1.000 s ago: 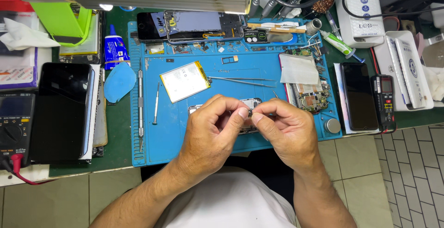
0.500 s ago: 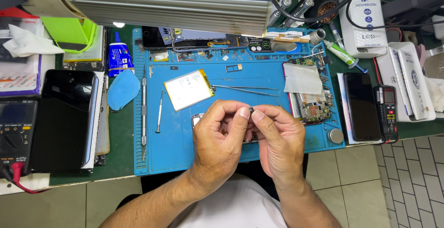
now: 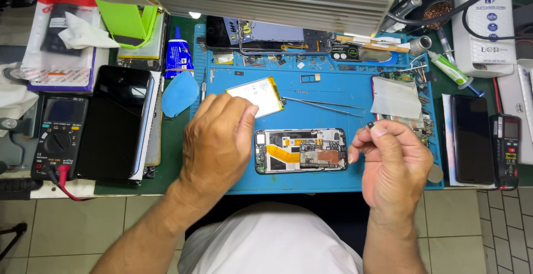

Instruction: The person disassembles a smartphone on a blue workbench, using tweezers and a screwdriver to remove screws and detach the motherboard. They carefully lift the logic board from the chassis and inspect it before placing it back down.

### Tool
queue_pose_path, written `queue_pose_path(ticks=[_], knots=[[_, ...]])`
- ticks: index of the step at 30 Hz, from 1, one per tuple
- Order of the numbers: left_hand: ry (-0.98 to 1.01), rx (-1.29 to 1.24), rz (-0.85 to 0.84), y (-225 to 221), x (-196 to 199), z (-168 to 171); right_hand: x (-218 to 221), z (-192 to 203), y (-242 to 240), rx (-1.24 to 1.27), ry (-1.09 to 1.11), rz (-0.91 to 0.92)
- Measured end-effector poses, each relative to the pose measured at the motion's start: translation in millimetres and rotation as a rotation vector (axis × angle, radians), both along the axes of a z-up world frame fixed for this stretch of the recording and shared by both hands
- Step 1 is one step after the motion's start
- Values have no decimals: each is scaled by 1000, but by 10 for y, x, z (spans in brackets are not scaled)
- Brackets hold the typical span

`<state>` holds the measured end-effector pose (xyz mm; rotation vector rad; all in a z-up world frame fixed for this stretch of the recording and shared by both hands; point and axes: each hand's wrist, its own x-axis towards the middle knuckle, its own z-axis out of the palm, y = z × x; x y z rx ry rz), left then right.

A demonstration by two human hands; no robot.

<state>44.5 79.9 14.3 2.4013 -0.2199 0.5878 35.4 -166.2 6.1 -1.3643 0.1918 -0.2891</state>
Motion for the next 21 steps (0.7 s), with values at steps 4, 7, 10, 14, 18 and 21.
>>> queue_pose_path(ticks=[4, 7, 10, 14, 18, 21], knots=[[-78, 179, -191, 20, 236, -61, -17, -18, -59, -16, 25, -24], [-180, 407, -287, -181, 445, -107, -46, -25, -45, 1, 31, 5], [-251, 548, -344, -382, 606, -110, -66, -113, -39, 45, -19, 19], [-370, 557, -406, -536, 733, -164, -73, -147, -62, 97, -74, 42], [-375, 618, -423, -532, 652, 35, -40, -109, -87, 150, -67, 76], [-168, 793, -368, -391, 454, 360, -29, -77, -111, 158, -63, 99]])
